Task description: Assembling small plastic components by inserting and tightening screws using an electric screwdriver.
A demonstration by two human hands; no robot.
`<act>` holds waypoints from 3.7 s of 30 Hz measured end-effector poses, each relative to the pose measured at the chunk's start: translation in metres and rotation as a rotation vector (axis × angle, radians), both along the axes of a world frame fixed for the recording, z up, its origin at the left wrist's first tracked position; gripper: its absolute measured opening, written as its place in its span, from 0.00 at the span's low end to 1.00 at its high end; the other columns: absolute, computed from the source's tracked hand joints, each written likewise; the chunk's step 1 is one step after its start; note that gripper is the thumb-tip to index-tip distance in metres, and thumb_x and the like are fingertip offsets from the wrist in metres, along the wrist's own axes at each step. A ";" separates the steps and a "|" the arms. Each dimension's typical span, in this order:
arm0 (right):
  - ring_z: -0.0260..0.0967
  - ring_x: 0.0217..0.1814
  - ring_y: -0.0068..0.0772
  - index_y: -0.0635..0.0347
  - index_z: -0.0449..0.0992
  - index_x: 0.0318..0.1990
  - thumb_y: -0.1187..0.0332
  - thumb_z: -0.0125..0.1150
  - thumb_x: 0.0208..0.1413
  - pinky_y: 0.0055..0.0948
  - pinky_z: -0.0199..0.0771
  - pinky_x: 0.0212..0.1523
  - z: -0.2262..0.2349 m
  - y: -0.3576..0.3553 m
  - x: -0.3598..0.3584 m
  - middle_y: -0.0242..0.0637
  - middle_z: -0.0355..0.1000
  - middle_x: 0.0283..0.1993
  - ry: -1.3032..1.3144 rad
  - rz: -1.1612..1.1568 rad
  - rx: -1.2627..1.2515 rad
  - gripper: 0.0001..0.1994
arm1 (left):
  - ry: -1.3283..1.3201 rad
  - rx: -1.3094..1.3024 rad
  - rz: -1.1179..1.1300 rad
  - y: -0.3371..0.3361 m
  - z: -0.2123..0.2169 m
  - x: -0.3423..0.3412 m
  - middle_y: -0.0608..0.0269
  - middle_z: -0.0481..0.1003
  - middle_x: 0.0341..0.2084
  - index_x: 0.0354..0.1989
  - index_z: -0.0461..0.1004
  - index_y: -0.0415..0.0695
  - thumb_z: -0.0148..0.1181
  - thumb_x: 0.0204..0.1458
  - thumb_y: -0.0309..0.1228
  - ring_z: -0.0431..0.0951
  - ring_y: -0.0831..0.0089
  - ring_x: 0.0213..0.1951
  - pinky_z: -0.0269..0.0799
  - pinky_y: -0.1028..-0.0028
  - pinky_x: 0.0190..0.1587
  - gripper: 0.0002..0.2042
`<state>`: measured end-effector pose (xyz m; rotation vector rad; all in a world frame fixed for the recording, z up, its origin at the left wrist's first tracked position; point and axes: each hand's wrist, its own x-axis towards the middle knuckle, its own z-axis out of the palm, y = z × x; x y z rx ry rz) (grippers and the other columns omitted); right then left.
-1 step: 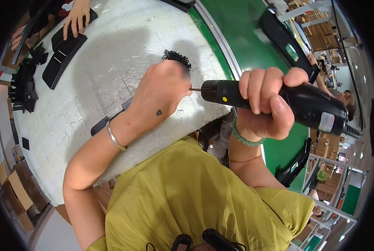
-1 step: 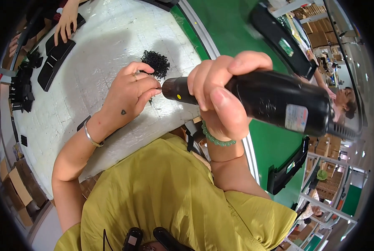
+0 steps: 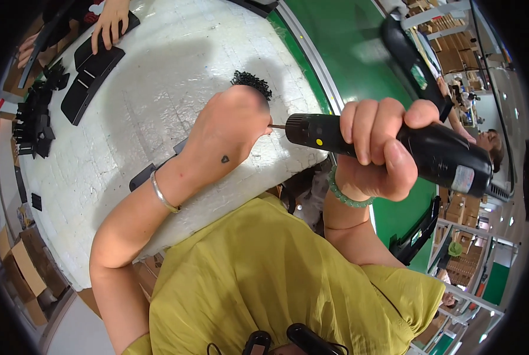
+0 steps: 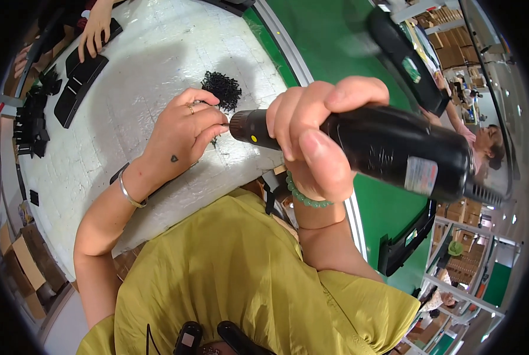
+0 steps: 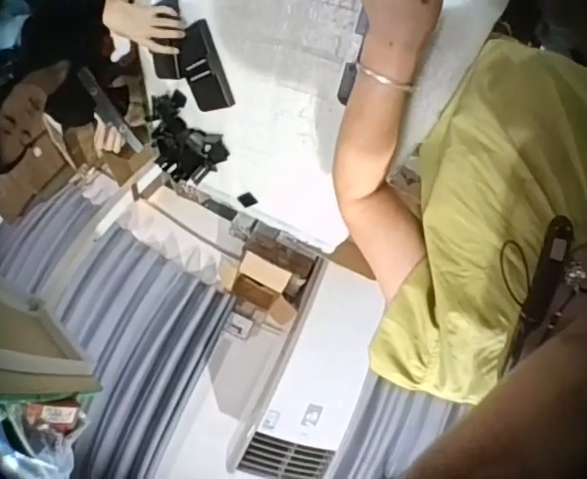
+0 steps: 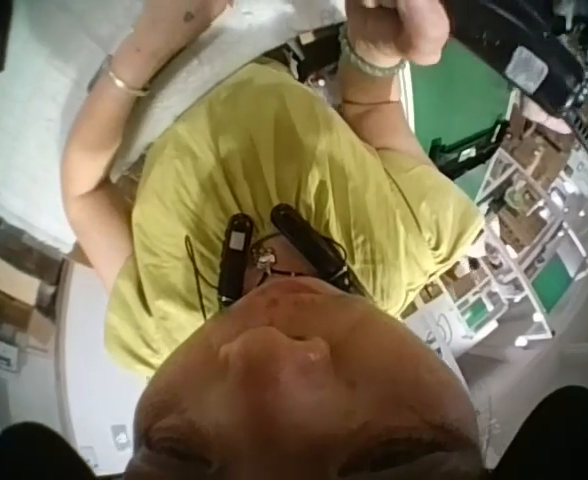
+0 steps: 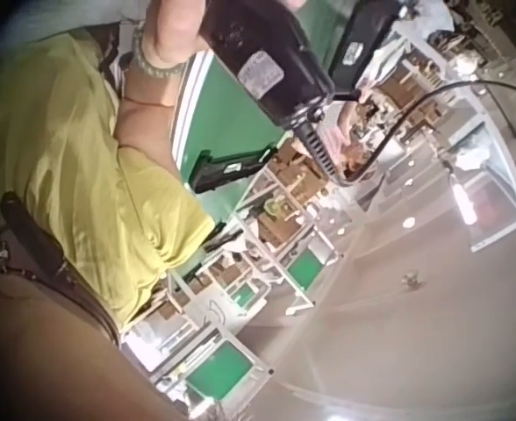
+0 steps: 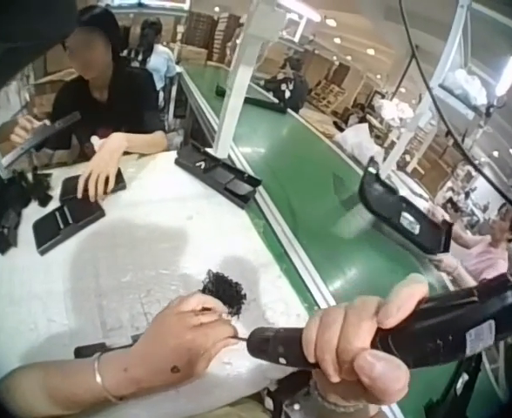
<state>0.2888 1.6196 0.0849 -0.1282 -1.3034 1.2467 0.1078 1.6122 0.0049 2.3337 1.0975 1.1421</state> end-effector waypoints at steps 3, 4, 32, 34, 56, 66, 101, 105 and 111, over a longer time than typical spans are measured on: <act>0.56 0.17 0.24 0.55 0.59 0.43 0.76 0.56 0.46 0.27 0.61 0.23 0.003 -0.002 -0.005 0.31 0.60 0.19 -0.056 0.050 0.069 0.17 | 0.029 -0.005 -0.008 -0.002 -0.004 -0.004 0.64 0.73 0.22 0.25 0.74 0.42 0.62 0.41 0.25 0.71 0.62 0.38 0.68 0.68 0.37 0.04; 0.56 0.16 0.24 0.55 0.59 0.42 0.77 0.57 0.46 0.26 0.61 0.22 0.004 -0.004 -0.008 0.31 0.61 0.20 -0.058 0.036 0.057 0.17 | 0.029 -0.003 0.000 -0.003 -0.004 -0.005 0.64 0.73 0.22 0.25 0.74 0.42 0.62 0.41 0.25 0.71 0.62 0.38 0.68 0.68 0.37 0.04; 0.59 0.19 0.26 0.55 0.58 0.42 0.80 0.56 0.46 0.28 0.61 0.23 -0.003 -0.019 -0.061 0.32 0.63 0.22 -0.148 0.258 0.143 0.18 | -0.037 -0.049 0.383 -0.052 0.021 -0.068 0.55 0.73 0.41 0.50 0.69 0.45 0.58 0.48 0.29 0.71 0.60 0.48 0.69 0.68 0.47 0.19; 0.59 0.20 0.27 0.55 0.59 0.43 0.81 0.56 0.46 0.29 0.62 0.24 -0.001 -0.024 -0.065 0.33 0.63 0.23 -0.191 0.341 0.128 0.18 | -0.192 -0.317 0.377 -0.063 0.016 -0.099 0.55 0.74 0.43 0.53 0.67 0.43 0.55 0.53 0.32 0.73 0.64 0.44 0.68 0.71 0.46 0.19; 0.66 0.18 0.33 0.63 0.65 0.28 0.84 0.58 0.40 0.30 0.67 0.22 -0.019 -0.053 -0.103 0.37 0.67 0.19 -0.343 0.509 -0.011 0.09 | 0.005 -0.591 0.463 -0.110 -0.025 -0.097 0.56 0.74 0.31 0.40 0.69 0.43 0.63 0.46 0.39 0.73 0.57 0.37 0.68 0.63 0.39 0.17; 0.60 0.15 0.29 0.53 0.58 0.32 0.77 0.60 0.47 0.29 0.61 0.18 -0.011 -0.056 -0.112 0.30 0.63 0.19 -0.570 0.577 0.110 0.14 | -0.064 -0.517 0.475 -0.114 -0.032 -0.092 0.56 0.74 0.33 0.41 0.69 0.45 0.63 0.44 0.39 0.73 0.56 0.37 0.66 0.64 0.43 0.18; 0.64 0.39 0.21 0.65 0.69 0.44 0.74 0.73 0.37 0.22 0.65 0.40 -0.027 -0.044 -0.084 0.32 0.68 0.38 -0.716 0.330 -0.461 0.24 | -1.642 -0.984 -0.233 -0.151 0.006 -0.137 0.59 0.73 0.33 0.37 0.70 0.38 0.41 0.60 0.48 0.72 0.76 0.36 0.67 0.75 0.40 0.22; 0.65 0.38 0.24 0.65 0.69 0.44 0.73 0.73 0.37 0.23 0.66 0.38 -0.029 -0.044 -0.087 0.31 0.67 0.37 -0.750 0.285 -0.358 0.24 | -1.572 -0.964 -0.133 -0.170 0.023 -0.140 0.52 0.72 0.42 0.47 0.65 0.36 0.37 0.60 0.44 0.72 0.70 0.42 0.68 0.71 0.44 0.22; 0.65 0.32 0.21 0.64 0.68 0.45 0.72 0.71 0.42 0.22 0.67 0.35 -0.036 -0.045 -0.121 0.30 0.68 0.33 -0.960 0.400 -0.370 0.22 | -1.248 -0.951 0.402 -0.184 0.019 -0.101 0.66 0.74 0.40 0.45 0.69 0.39 0.57 0.44 0.15 0.72 0.81 0.41 0.69 0.81 0.42 0.17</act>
